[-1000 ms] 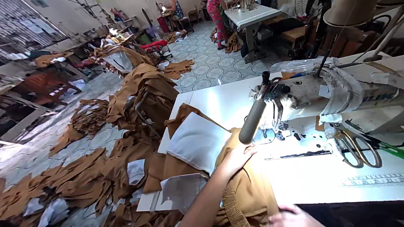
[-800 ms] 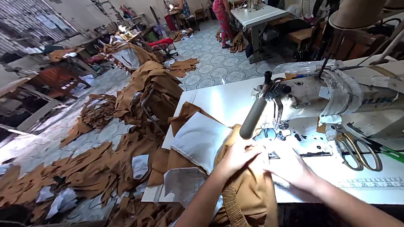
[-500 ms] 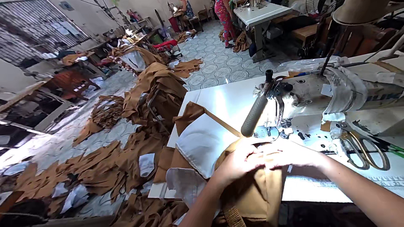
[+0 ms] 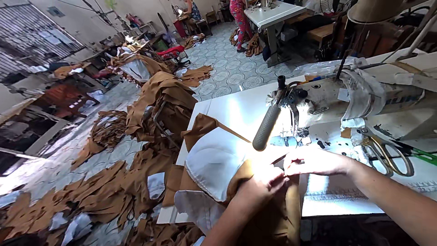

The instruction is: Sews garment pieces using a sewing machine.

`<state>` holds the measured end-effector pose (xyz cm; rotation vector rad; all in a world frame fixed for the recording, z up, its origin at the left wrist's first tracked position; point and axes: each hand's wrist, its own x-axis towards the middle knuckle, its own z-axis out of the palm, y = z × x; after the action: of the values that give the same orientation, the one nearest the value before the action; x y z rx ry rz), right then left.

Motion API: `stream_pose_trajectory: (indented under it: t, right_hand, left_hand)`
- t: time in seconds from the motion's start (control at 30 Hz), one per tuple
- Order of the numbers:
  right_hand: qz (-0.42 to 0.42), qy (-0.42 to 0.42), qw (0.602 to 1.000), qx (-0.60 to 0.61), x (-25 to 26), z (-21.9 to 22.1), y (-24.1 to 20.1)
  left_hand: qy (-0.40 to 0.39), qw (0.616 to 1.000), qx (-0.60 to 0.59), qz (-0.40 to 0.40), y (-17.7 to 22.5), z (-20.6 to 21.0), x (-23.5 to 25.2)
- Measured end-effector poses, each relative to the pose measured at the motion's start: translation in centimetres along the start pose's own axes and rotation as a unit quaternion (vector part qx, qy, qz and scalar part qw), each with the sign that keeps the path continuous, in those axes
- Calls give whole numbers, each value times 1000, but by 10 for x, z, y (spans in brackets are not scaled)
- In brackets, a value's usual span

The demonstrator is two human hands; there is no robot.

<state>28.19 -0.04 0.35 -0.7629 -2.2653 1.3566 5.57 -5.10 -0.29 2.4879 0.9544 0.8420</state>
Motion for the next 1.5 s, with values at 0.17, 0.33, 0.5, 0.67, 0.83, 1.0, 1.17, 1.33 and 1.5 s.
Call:
stream_pose_trajectory:
  t: [0.17,0.33,0.5,0.67,0.83,1.0,1.17,1.33,1.5]
  right_hand:
    - [52,-112,992,-1,9,-8,-2]
    - [94,-28,995,22,-8,-2,9]
    - [45,207,950,231,-38,29,33]
    - [57,315,933,166,-42,51,35]
    - [12,390,882,266,-44,72,32]
    - [-139,185,777,586,-39,105,33]
    - [-147,130,810,553,-26,108,32]
    - [-125,129,834,521,-21,100,28]
    - [-76,88,856,504,-19,94,36]
  left_hand:
    - [84,978,79,172,-6,15,-7]
    - [122,977,114,135,-11,15,-5]
    - [41,990,-82,-103,-8,-7,2]
    - [-11,965,-198,-171,-11,-13,8]
    - [-23,946,-278,-162,-16,-20,3]
    - [-77,935,-341,-66,-20,-16,-3]
    - [-85,940,-328,-41,-8,-10,-7]
    - [-68,952,-292,-59,1,-9,-10]
    - [-62,945,-315,-60,-2,-5,-6]
